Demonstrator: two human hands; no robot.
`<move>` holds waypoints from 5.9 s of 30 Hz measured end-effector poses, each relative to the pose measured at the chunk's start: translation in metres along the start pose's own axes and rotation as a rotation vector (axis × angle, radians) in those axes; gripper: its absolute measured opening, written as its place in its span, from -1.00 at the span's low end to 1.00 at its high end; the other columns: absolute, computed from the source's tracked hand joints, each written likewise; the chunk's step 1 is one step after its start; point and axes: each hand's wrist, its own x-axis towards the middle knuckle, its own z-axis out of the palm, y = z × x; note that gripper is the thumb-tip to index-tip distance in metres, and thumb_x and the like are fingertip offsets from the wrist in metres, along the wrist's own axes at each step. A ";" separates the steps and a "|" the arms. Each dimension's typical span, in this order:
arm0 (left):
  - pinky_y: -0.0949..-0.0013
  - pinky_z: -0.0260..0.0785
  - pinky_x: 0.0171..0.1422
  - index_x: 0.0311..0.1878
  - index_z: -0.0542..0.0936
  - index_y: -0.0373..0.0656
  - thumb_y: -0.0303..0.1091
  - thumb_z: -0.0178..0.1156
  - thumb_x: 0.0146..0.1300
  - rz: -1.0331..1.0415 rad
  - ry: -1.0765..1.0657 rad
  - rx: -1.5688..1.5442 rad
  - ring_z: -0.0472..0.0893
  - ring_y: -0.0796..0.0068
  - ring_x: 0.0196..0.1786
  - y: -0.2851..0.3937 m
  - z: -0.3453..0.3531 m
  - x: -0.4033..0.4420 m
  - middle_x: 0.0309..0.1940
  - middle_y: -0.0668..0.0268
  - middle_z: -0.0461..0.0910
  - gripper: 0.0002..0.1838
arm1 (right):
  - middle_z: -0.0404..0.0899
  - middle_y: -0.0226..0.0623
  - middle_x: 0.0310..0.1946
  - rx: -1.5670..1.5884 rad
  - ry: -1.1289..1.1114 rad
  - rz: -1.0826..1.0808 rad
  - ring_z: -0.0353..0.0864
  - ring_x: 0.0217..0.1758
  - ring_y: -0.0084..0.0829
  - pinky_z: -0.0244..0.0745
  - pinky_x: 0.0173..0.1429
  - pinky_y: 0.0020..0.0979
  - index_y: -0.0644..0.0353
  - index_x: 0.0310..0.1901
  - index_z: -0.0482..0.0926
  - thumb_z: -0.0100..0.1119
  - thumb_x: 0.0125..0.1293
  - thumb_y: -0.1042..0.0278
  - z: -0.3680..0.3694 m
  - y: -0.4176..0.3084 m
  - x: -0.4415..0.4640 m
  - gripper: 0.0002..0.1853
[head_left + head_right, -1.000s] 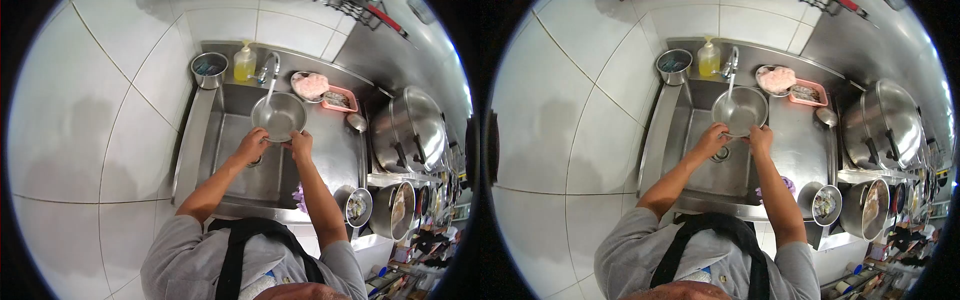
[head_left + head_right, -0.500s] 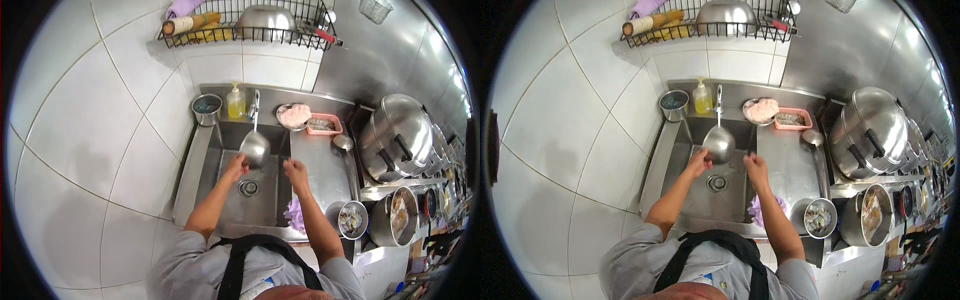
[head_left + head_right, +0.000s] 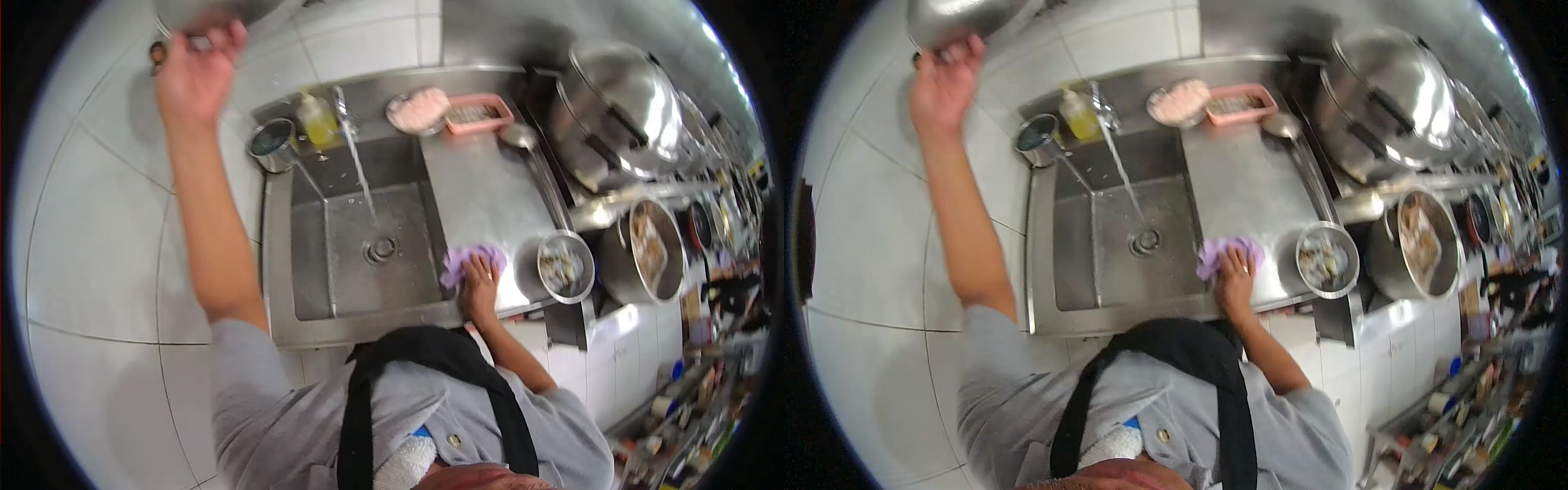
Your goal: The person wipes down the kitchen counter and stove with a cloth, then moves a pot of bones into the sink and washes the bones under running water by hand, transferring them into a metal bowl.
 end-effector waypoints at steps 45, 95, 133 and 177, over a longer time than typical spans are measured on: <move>0.01 0.33 0.28 0.29 0.27 -0.24 -0.45 -0.11 0.33 -0.636 1.110 0.398 0.44 0.10 0.22 -0.319 -0.220 -0.230 0.17 0.09 0.40 -0.56 | 0.58 -0.06 -0.31 0.833 0.093 1.502 0.65 -0.30 -0.28 0.58 -0.32 -0.27 0.36 -0.22 0.49 0.00 0.30 -0.25 -0.185 0.102 -0.024 -0.37; -0.01 0.03 0.43 -0.08 0.58 -0.18 -0.39 0.15 0.06 -0.527 -0.510 1.085 0.30 0.15 0.33 -0.403 0.037 -0.368 0.15 0.14 0.45 -0.70 | 0.43 -0.22 -0.60 0.995 0.010 1.164 0.60 -0.55 -0.27 0.63 -0.44 -0.27 0.41 -0.44 0.41 -0.01 0.26 0.34 -0.076 0.119 0.080 -0.74; 0.34 0.24 0.27 0.38 0.13 -0.21 -0.48 0.07 0.15 -0.794 0.634 0.659 0.33 0.33 0.25 -0.278 -0.232 -0.242 0.27 0.12 0.22 -0.31 | 0.45 -0.15 -0.01 1.587 -0.040 1.126 0.49 0.00 -0.28 0.43 0.10 -0.37 0.14 0.22 0.26 0.27 0.04 0.44 0.269 -0.087 0.267 -0.34; 0.06 0.45 -0.08 0.21 0.28 -0.16 -0.37 0.29 0.01 -0.589 -0.310 1.681 0.61 0.05 -0.09 -0.293 -0.229 -0.249 -0.12 0.05 0.59 -0.34 | 0.43 -0.33 -0.68 0.297 -0.996 0.684 0.44 -0.65 -0.42 0.34 -0.55 -0.35 0.23 -0.39 0.51 0.33 0.02 0.16 0.185 -0.062 0.223 -0.69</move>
